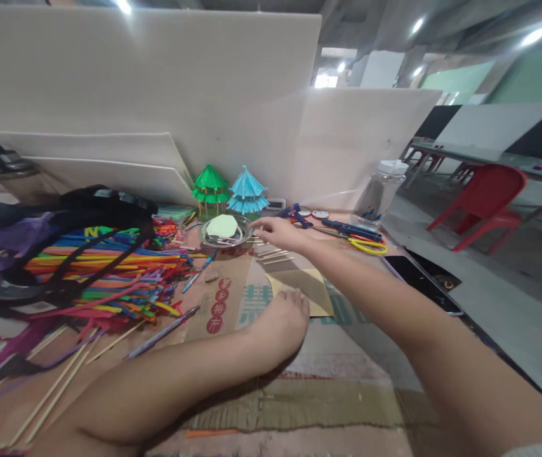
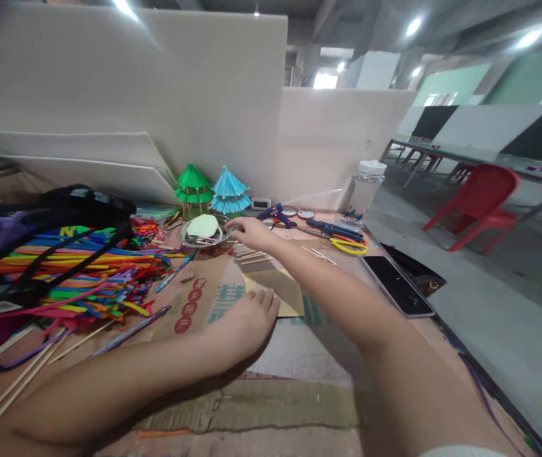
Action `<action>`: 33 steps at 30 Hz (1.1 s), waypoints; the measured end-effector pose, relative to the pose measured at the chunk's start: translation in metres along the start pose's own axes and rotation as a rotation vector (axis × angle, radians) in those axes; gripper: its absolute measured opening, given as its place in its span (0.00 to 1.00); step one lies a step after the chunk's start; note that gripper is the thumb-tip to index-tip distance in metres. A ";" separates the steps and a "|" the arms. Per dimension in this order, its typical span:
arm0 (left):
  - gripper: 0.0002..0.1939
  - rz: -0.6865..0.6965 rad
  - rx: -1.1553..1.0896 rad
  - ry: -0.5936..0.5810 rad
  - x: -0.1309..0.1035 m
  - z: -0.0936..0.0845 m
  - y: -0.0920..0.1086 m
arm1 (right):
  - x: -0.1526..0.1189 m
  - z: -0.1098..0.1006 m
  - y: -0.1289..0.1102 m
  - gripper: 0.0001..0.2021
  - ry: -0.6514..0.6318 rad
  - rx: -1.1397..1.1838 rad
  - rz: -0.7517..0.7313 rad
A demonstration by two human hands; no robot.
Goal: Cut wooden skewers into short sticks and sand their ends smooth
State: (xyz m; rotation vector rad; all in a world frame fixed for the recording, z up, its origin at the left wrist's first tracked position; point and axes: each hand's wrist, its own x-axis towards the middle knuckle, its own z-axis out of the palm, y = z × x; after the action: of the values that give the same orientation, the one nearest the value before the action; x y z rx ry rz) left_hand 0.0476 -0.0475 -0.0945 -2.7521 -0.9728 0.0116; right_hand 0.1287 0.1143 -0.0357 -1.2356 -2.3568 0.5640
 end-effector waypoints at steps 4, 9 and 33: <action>0.15 0.039 -0.142 0.015 0.000 -0.004 -0.004 | -0.074 -0.012 0.017 0.13 0.076 0.034 -0.002; 0.05 -0.019 -0.267 -0.013 -0.010 -0.035 -0.044 | -0.162 0.002 0.047 0.13 0.029 0.015 0.016; 0.25 -1.018 -0.335 0.123 0.018 0.024 -0.260 | -0.188 0.021 0.068 0.10 -0.037 -0.140 -0.163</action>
State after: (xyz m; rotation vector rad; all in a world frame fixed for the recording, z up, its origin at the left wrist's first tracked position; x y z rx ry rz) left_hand -0.1014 0.1653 -0.0615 -2.1224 -2.3509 -0.5077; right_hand 0.2609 -0.0109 -0.1219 -1.0852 -2.5361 0.3773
